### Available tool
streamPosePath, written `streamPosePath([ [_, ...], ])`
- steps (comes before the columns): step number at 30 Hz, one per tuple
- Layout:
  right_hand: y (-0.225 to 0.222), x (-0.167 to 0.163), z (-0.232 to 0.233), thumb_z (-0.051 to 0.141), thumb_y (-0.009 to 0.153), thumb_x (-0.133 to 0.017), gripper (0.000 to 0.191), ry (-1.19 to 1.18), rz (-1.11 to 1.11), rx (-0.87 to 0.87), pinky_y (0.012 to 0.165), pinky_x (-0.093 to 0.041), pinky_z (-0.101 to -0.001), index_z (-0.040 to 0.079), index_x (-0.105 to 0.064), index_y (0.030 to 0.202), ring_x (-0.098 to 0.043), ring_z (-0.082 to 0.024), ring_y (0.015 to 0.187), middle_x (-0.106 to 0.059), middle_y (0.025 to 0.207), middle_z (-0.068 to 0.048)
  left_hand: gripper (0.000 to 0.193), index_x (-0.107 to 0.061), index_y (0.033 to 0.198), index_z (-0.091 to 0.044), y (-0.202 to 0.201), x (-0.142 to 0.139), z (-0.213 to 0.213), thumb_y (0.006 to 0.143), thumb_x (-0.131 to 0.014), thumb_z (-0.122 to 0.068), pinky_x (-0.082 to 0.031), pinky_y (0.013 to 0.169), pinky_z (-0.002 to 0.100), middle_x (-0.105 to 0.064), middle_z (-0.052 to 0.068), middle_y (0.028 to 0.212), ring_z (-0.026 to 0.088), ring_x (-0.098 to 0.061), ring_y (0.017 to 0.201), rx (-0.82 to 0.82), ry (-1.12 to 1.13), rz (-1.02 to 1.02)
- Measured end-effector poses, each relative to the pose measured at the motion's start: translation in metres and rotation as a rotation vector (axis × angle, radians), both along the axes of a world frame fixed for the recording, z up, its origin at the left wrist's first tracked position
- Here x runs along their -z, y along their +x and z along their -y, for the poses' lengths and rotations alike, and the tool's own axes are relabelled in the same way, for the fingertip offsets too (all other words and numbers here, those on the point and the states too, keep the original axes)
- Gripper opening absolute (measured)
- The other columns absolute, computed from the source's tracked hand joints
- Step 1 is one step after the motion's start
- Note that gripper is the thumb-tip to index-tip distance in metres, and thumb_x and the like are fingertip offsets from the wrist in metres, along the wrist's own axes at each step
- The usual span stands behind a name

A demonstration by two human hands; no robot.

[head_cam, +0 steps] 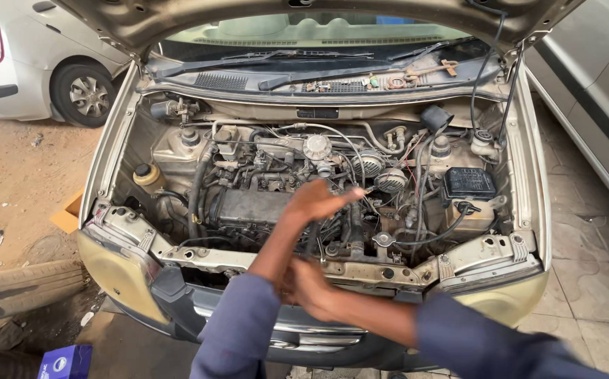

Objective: The person works on a car engine with the hood open, using a wrench to tighten bolts on a metal bracket. They manipulate a black hose and other engine components, occasionally adjusting their grip and position to access different parts of the engine bay.

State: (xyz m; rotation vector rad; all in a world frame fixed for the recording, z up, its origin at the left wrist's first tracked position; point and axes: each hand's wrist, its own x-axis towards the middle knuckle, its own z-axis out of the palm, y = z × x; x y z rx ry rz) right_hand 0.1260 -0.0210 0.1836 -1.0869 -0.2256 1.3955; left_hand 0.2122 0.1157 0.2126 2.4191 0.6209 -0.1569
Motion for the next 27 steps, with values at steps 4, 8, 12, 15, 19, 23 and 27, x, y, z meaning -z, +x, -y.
streamPosePath([
  [4,-0.021,-0.009,-0.095,0.044,0.095,-0.055,0.044,0.331,0.149,0.289,0.062,-0.047,-0.0365,0.009,-0.060,0.069,-0.065,-0.022,0.069,-0.064,0.068,-0.008,0.093,-0.068,0.057,-0.004,0.012,-0.018,0.036,0.063,-0.050,-0.095,-0.062,0.080,0.043,-0.082,0.015,0.073,0.024,-0.081,0.076,0.257,0.029,-0.097],
  [8,-0.007,-0.035,-0.144,0.048,0.095,-0.059,0.052,0.339,0.138,0.606,0.050,-0.043,-0.0303,0.007,-0.060,0.064,-0.065,-0.020,0.059,-0.065,0.062,-0.009,0.087,-0.070,0.068,-0.002,-0.012,-0.027,0.058,0.070,-0.059,-0.088,-0.059,0.076,0.049,-0.074,0.017,0.077,0.036,-0.074,0.081,0.179,0.365,0.112],
  [12,0.002,-0.013,-0.117,0.049,0.093,-0.062,0.035,0.316,0.132,0.153,0.058,-0.045,-0.0263,0.016,-0.073,0.096,-0.058,-0.015,0.063,-0.068,0.073,-0.008,0.075,-0.071,0.068,-0.003,-0.033,-0.027,0.061,0.092,-0.053,-0.072,-0.057,0.075,0.050,-0.071,0.020,0.073,0.039,-0.072,0.076,0.159,0.446,0.270],
  [15,0.019,0.008,-0.046,0.037,0.100,-0.063,0.034,0.657,1.064,-0.565,0.074,-0.048,-0.0321,0.006,-0.068,0.114,-0.060,-0.018,0.082,-0.068,0.094,-0.012,0.061,-0.071,0.067,-0.006,-0.036,-0.015,0.057,0.096,-0.056,-0.057,-0.057,0.072,0.049,-0.070,0.020,0.070,0.038,-0.071,0.070,0.156,0.587,0.501],
  [19,0.057,-0.016,0.006,0.036,0.099,-0.062,0.032,0.489,1.102,-1.749,0.077,-0.052,-0.0326,0.007,-0.064,0.111,-0.061,-0.016,0.079,-0.067,0.089,-0.008,0.047,-0.072,0.065,-0.009,-0.018,0.014,0.049,0.093,-0.060,-0.045,-0.056,0.066,0.048,-0.069,0.017,0.065,0.036,-0.070,0.063,0.140,0.625,0.587],
  [23,0.094,-0.089,-0.009,0.034,0.099,-0.062,0.028,0.656,1.342,-1.259,0.078,-0.055,-0.0347,0.006,-0.061,0.094,-0.060,-0.016,0.072,-0.064,0.078,-0.006,0.037,-0.071,0.082,-0.008,0.008,0.050,0.061,0.094,-0.059,-0.041,-0.054,0.075,0.047,-0.070,0.015,0.080,0.033,-0.069,0.075,0.174,0.583,0.686],
  [27,0.090,-0.118,-0.066,0.040,0.098,-0.061,0.040,1.042,1.878,-0.889,0.082,-0.042,-0.0431,0.009,-0.071,0.075,-0.057,-0.017,0.076,-0.065,0.075,-0.002,0.038,-0.070,0.100,-0.006,0.012,0.065,0.072,0.092,-0.060,-0.041,-0.050,0.087,0.047,-0.072,0.016,0.098,0.032,-0.067,0.093,0.194,0.539,0.775],
])
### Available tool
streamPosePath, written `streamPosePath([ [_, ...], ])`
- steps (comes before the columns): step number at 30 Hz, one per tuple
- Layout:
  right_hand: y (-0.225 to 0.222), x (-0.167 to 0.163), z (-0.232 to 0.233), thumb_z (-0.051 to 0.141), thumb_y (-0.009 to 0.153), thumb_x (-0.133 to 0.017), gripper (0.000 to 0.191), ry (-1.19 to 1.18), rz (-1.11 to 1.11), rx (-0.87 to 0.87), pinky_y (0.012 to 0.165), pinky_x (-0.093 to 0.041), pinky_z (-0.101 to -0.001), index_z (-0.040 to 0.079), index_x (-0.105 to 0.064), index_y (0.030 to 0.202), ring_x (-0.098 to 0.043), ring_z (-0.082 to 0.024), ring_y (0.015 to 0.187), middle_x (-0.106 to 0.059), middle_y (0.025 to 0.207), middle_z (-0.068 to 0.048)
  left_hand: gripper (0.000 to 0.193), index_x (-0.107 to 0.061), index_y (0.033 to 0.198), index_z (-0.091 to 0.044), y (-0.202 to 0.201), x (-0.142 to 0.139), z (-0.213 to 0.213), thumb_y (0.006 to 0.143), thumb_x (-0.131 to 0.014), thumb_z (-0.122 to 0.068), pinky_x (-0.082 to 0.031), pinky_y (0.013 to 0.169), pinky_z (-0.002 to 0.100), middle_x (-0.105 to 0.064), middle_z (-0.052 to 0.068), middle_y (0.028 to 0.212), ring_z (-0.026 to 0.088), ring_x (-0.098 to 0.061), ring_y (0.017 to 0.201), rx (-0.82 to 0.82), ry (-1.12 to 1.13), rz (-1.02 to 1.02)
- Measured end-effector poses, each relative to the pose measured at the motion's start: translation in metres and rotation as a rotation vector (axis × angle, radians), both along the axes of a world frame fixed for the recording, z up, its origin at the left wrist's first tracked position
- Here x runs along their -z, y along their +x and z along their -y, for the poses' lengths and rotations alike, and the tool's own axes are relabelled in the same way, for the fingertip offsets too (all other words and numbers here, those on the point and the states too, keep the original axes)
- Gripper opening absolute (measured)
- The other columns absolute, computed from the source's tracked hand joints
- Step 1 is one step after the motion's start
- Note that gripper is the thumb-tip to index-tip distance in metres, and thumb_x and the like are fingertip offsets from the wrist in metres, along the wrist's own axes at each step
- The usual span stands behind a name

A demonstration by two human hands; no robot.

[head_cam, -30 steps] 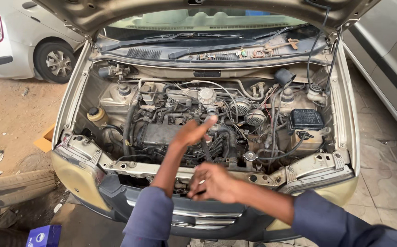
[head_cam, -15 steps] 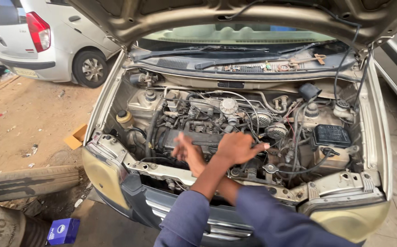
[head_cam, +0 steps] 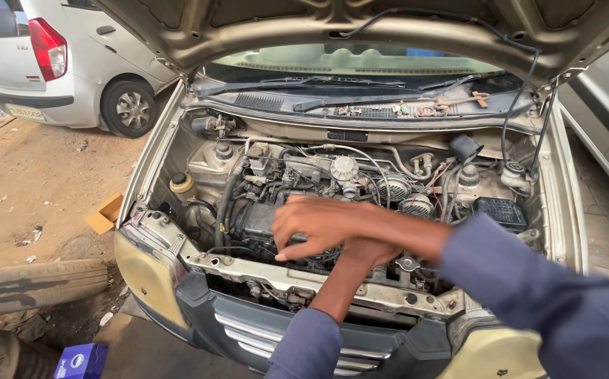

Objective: The person works on a car engine with the hood open, using a wrench to tighten bolts on a metal bracket. They manipulate a black hose and other engine components, occasionally adjusting their grip and position to access different parts of the engine bay.

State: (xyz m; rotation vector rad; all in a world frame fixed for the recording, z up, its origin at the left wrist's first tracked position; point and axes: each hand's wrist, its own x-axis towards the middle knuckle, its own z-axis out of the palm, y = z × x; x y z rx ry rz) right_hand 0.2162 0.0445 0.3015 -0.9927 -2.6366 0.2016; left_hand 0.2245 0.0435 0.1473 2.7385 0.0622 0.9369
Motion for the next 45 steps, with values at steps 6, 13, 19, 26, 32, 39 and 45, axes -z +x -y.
streamPosePath([
  [6,0.033,0.042,-0.064,0.038,0.097,-0.057,0.048,0.197,0.373,-0.167,0.074,-0.038,-0.0452,0.011,-0.060,0.056,-0.049,-0.024,0.071,-0.059,0.066,-0.001,0.040,-0.071,0.099,-0.005,-0.028,-0.038,0.001,0.093,-0.060,-0.043,-0.048,0.090,0.051,-0.072,0.017,0.099,0.036,-0.067,0.097,-0.064,0.020,0.024],
  [13,0.097,0.059,-0.073,0.050,0.105,-0.046,0.063,-0.105,0.296,0.457,0.055,-0.039,-0.0490,0.007,-0.053,0.059,-0.038,-0.027,0.048,-0.043,0.052,-0.011,0.031,-0.076,0.092,-0.012,-0.094,-0.080,-0.007,0.099,-0.060,-0.037,-0.049,0.104,0.041,-0.075,0.010,0.090,0.026,-0.069,0.096,0.125,0.138,-0.334],
  [19,0.137,0.094,-0.039,0.044,0.104,-0.052,0.057,0.005,-0.214,0.615,0.050,-0.040,-0.0429,0.005,-0.055,0.062,-0.046,-0.020,0.047,-0.047,0.053,-0.004,0.046,-0.067,0.136,-0.015,-0.104,-0.070,0.005,0.090,-0.060,-0.020,-0.033,0.119,0.050,-0.073,0.006,0.119,0.019,-0.062,0.126,0.154,0.225,0.128],
  [26,0.157,0.125,0.007,0.052,0.106,-0.044,0.068,-0.060,-0.231,1.103,0.040,-0.028,-0.0398,0.010,-0.048,0.052,-0.029,-0.017,0.040,-0.035,0.045,0.001,0.046,-0.059,0.140,-0.015,-0.141,-0.043,-0.052,0.101,-0.041,-0.031,-0.024,0.111,0.047,-0.064,0.004,0.139,0.022,-0.055,0.133,-0.180,-0.108,0.320],
  [32,0.106,0.138,0.129,0.064,0.095,-0.046,0.068,-0.567,-0.636,1.169,0.042,-0.046,-0.0338,0.013,-0.050,0.050,-0.046,-0.014,0.037,-0.045,0.043,0.002,0.048,-0.065,0.131,-0.011,-0.092,-0.005,-0.092,0.111,-0.034,-0.041,-0.038,0.109,0.050,-0.068,0.009,0.129,0.027,-0.056,0.126,-0.086,-0.502,0.290],
  [39,0.011,0.147,0.138,0.044,0.105,-0.059,0.060,-1.461,-1.845,0.102,0.101,-0.050,-0.0499,0.014,-0.045,0.055,-0.054,-0.017,0.072,-0.048,0.062,0.000,0.065,-0.072,0.110,-0.004,-0.046,-0.018,-0.110,0.110,-0.025,-0.049,-0.043,0.103,0.044,-0.080,0.011,0.105,0.026,-0.070,0.114,0.047,-1.249,-0.283],
  [45,-0.013,0.139,0.104,0.040,0.107,-0.050,0.056,-1.556,-1.761,-0.173,0.114,-0.044,-0.0655,0.012,-0.049,0.059,-0.063,-0.028,0.104,-0.058,0.085,-0.005,0.074,-0.070,0.104,0.001,-0.050,-0.037,-0.120,0.105,-0.023,-0.057,-0.059,0.078,0.039,-0.082,0.014,0.083,0.023,-0.080,0.081,-0.224,-1.346,-0.442],
])
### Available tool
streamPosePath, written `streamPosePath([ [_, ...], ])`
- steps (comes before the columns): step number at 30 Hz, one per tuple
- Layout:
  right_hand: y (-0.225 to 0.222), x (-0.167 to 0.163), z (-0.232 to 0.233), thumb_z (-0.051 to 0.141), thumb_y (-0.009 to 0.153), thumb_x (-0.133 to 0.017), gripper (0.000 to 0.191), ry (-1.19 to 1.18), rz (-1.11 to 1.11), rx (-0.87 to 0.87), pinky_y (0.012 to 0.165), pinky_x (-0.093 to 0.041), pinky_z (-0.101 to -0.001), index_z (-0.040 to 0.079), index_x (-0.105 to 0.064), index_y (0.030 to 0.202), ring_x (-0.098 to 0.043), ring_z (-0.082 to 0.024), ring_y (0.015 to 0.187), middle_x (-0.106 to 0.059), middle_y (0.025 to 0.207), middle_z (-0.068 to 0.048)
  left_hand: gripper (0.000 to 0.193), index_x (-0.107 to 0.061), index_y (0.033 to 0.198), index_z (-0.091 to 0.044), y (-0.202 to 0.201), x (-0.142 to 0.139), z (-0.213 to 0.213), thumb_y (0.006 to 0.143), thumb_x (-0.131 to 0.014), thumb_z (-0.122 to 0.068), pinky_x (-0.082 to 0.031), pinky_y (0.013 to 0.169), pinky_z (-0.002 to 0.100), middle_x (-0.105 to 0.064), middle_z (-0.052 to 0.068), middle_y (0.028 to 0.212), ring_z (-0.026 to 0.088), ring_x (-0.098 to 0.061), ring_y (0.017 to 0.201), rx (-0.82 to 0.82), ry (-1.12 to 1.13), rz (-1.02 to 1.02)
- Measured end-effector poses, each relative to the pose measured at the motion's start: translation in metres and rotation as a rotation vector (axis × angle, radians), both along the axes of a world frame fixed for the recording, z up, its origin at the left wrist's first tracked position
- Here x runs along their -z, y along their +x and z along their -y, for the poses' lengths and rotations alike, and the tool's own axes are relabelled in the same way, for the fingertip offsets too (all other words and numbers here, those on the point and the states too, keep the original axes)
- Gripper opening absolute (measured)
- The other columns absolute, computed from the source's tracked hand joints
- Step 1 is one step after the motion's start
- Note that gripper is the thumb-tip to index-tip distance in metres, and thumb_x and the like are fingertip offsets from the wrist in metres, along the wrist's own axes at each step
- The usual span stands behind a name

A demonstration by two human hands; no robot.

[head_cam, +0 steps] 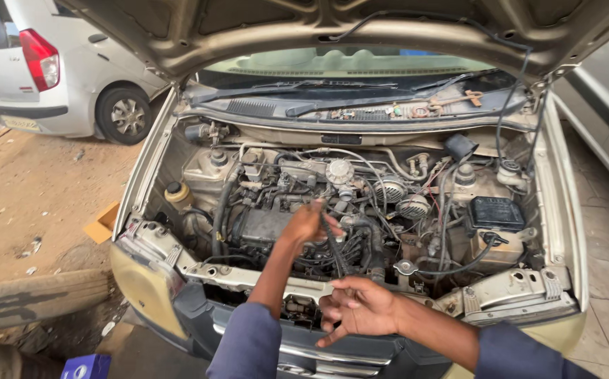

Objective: The person works on a car engine with the hood open, using a wrench to tighten bolts on a metal bracket. They manipulate a black hose and other engine components, occasionally adjusting their grip and position to access different parts of the engine bay.

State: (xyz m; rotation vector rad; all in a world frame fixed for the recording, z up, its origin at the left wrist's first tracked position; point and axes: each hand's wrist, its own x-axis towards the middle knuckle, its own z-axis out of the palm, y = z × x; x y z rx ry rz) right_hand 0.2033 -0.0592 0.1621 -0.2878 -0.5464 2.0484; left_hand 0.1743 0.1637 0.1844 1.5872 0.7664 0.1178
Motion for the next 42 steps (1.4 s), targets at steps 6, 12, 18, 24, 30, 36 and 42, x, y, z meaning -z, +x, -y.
streamPosePath([
  [6,-0.044,-0.017,-0.028,0.039,0.103,-0.044,0.045,-0.224,0.407,0.144,0.101,-0.049,-0.0596,0.011,-0.055,0.069,-0.066,-0.032,0.100,-0.065,0.088,-0.010,0.095,-0.073,0.079,-0.001,0.052,-0.026,0.066,0.090,-0.028,-0.083,-0.059,0.081,0.038,-0.076,0.012,0.066,0.023,-0.079,0.079,0.314,0.364,-0.081],
  [12,-0.062,-0.050,-0.164,0.040,0.100,-0.043,0.047,-0.034,0.271,0.934,0.080,-0.060,-0.0460,0.009,-0.045,0.064,-0.070,-0.031,0.078,-0.070,0.074,-0.014,0.098,-0.077,0.073,-0.004,0.039,-0.054,0.119,0.083,-0.030,-0.089,-0.050,0.094,0.047,-0.075,0.013,0.071,0.026,-0.077,0.084,0.554,1.028,-0.295],
  [18,-0.066,-0.035,-0.174,0.049,0.104,-0.049,0.045,-0.298,0.446,0.978,0.070,-0.050,-0.0326,0.014,-0.060,0.077,-0.070,-0.022,0.078,-0.069,0.075,-0.005,0.064,-0.075,0.068,-0.005,0.001,-0.050,0.122,0.095,-0.053,-0.059,-0.055,0.076,0.050,-0.072,0.020,0.074,0.039,-0.071,0.076,0.328,1.292,0.007],
  [24,-0.031,-0.037,-0.036,0.033,0.102,-0.060,0.025,0.735,1.597,-0.344,0.073,-0.050,-0.0375,0.009,-0.066,0.109,-0.065,-0.022,0.084,-0.070,0.095,-0.008,0.050,-0.072,0.063,-0.007,0.000,-0.041,0.119,0.097,-0.059,-0.041,-0.054,0.075,0.049,-0.068,0.018,0.065,0.039,-0.068,0.064,0.272,1.310,0.125],
  [30,0.007,-0.153,0.008,0.037,0.101,-0.060,0.033,0.986,1.752,-0.619,0.085,-0.052,-0.0387,0.016,-0.069,0.125,-0.068,-0.021,0.099,-0.073,0.108,-0.006,0.034,-0.074,0.076,-0.006,0.014,-0.019,0.128,0.093,-0.062,-0.034,-0.052,0.079,0.047,-0.070,0.016,0.072,0.037,-0.068,0.069,0.162,1.412,0.407],
  [36,0.023,-0.167,-0.105,0.042,0.099,-0.057,0.035,1.824,1.907,0.196,0.092,-0.036,-0.0484,0.014,-0.076,0.090,-0.056,-0.021,0.111,-0.070,0.101,0.001,0.025,-0.074,0.089,-0.005,0.007,-0.011,0.144,0.093,-0.065,-0.027,-0.051,0.081,0.045,-0.072,0.016,0.082,0.034,-0.069,0.078,0.170,1.398,0.435],
  [42,0.052,-0.105,-0.162,0.040,0.102,-0.057,0.037,1.855,2.021,0.081,0.093,-0.039,-0.0456,0.013,-0.072,0.083,-0.058,-0.021,0.106,-0.068,0.085,0.000,0.024,-0.070,0.076,-0.003,-0.008,-0.015,0.143,0.091,-0.065,-0.020,-0.051,0.085,0.046,-0.070,0.015,0.073,0.032,-0.068,0.074,0.030,1.492,0.583],
])
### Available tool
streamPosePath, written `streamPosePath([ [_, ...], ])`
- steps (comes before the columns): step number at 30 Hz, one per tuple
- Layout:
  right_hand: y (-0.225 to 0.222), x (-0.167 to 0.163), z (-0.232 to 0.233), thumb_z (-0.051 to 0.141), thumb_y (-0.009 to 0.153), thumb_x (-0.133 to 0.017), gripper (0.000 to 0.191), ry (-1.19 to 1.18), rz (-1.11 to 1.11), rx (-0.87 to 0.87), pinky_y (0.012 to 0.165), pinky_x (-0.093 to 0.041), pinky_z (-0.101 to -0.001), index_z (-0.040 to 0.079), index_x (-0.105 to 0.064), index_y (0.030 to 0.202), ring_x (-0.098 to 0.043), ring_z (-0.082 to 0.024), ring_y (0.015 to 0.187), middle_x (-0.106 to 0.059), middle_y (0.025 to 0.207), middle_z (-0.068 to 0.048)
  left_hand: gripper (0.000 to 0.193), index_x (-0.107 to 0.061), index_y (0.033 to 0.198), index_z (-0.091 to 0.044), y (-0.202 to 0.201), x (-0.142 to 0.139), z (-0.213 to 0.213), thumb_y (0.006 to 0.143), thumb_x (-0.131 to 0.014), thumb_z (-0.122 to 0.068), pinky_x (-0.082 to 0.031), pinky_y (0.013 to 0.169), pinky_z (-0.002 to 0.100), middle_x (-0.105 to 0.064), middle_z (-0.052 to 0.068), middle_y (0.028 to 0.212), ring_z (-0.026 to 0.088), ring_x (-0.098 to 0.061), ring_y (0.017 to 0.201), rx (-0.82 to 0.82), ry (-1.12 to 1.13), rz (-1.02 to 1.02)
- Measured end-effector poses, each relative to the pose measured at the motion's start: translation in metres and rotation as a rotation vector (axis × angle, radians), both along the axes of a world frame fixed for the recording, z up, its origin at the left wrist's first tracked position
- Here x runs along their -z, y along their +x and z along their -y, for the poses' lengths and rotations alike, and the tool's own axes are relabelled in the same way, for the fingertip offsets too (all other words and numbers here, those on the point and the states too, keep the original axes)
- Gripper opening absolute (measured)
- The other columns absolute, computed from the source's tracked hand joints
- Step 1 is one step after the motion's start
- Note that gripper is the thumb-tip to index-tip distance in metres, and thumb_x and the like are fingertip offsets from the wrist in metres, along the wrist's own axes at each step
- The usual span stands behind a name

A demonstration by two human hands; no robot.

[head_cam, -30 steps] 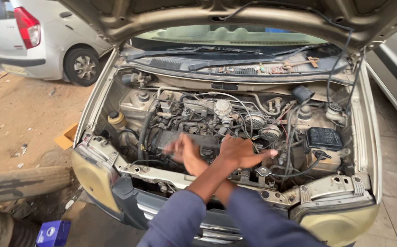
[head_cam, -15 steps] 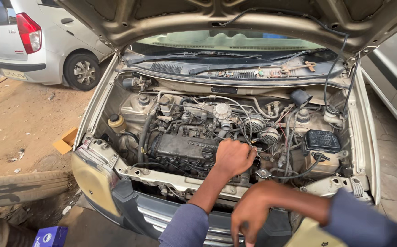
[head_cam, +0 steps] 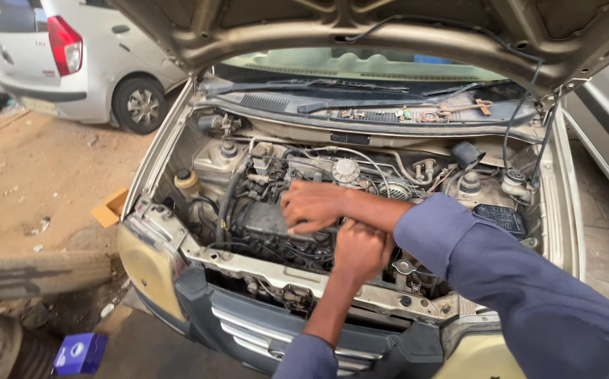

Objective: The person works on a car engine with the hood open, using a wrench to tighten bolts on a metal bracket. They manipulate a black hose and other engine components, occasionally adjusting their grip and position to access different parts of the engine bay.

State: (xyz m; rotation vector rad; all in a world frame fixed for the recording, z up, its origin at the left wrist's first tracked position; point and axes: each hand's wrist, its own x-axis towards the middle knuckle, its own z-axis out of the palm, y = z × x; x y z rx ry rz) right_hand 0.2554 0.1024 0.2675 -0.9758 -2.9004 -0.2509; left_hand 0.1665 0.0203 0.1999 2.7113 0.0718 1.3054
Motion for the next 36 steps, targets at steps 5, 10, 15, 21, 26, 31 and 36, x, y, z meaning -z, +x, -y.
streamPosePath([
  [5,0.030,0.021,-0.012,0.043,0.103,-0.054,0.042,-0.063,-0.093,0.343,0.092,-0.041,-0.0429,0.012,-0.072,0.081,-0.058,-0.020,0.088,-0.064,0.077,-0.001,0.018,-0.069,0.086,-0.003,-0.010,0.000,-0.012,0.093,-0.063,-0.018,-0.051,0.092,0.042,-0.070,0.014,0.077,0.027,-0.068,0.079,-0.030,0.136,0.012],
  [10,0.069,0.041,-0.006,0.049,0.102,-0.054,0.048,-0.164,-0.360,0.711,0.069,-0.049,-0.0443,0.012,-0.076,0.082,-0.058,-0.021,0.064,-0.067,0.070,-0.004,0.036,-0.071,0.119,-0.009,-0.030,0.007,-0.019,0.085,-0.062,-0.020,-0.035,0.104,0.050,-0.071,0.004,0.100,0.020,-0.064,0.113,-0.054,0.215,0.036],
  [15,0.103,0.067,0.026,0.046,0.097,-0.057,0.043,-0.024,-0.581,0.865,0.053,-0.047,-0.0453,0.010,-0.076,0.082,-0.060,-0.022,0.053,-0.067,0.064,-0.009,0.031,-0.062,0.114,-0.016,-0.051,0.018,-0.034,0.084,-0.059,-0.024,-0.025,0.110,0.051,-0.063,0.004,0.125,0.020,-0.058,0.126,-0.197,0.202,0.055],
  [21,0.105,0.105,0.139,0.059,0.107,-0.040,0.070,-0.212,-0.733,1.227,0.038,-0.031,-0.0389,0.009,-0.059,0.063,-0.036,-0.019,0.039,-0.042,0.049,0.000,0.032,-0.059,0.122,-0.009,-0.074,0.021,-0.084,0.102,-0.041,-0.025,-0.024,0.110,0.048,-0.063,0.010,0.124,0.025,-0.057,0.120,-0.210,-0.148,0.147],
  [26,0.039,0.110,0.206,0.052,0.098,-0.056,0.050,-0.747,-1.018,1.212,0.035,-0.037,-0.0267,0.018,-0.054,0.062,-0.043,-0.008,0.035,-0.043,0.047,0.005,0.042,-0.056,0.130,-0.007,-0.032,0.030,-0.115,0.107,-0.026,-0.026,-0.047,0.092,0.042,-0.070,0.010,0.101,0.023,-0.067,0.097,0.225,-0.692,-0.018],
  [31,-0.025,0.095,0.202,0.035,0.100,-0.064,0.048,-1.304,-1.842,1.046,0.041,-0.028,-0.0285,0.016,-0.037,0.064,-0.034,-0.013,0.044,-0.038,0.053,0.002,0.048,-0.059,0.135,-0.007,0.010,0.033,-0.143,0.109,-0.025,-0.028,-0.061,0.077,0.037,-0.076,0.014,0.096,0.022,-0.076,0.086,0.462,-1.153,-0.291],
  [36,-0.067,0.114,0.163,0.042,0.103,-0.058,0.050,-1.712,-2.003,0.963,0.044,-0.032,-0.0268,0.013,-0.039,0.066,-0.040,-0.016,0.054,-0.040,0.063,-0.001,0.050,-0.053,0.150,-0.025,0.045,0.016,-0.137,0.104,-0.034,-0.029,-0.057,0.072,0.039,-0.076,0.015,0.094,0.021,-0.075,0.087,0.320,-1.260,-0.672],
])
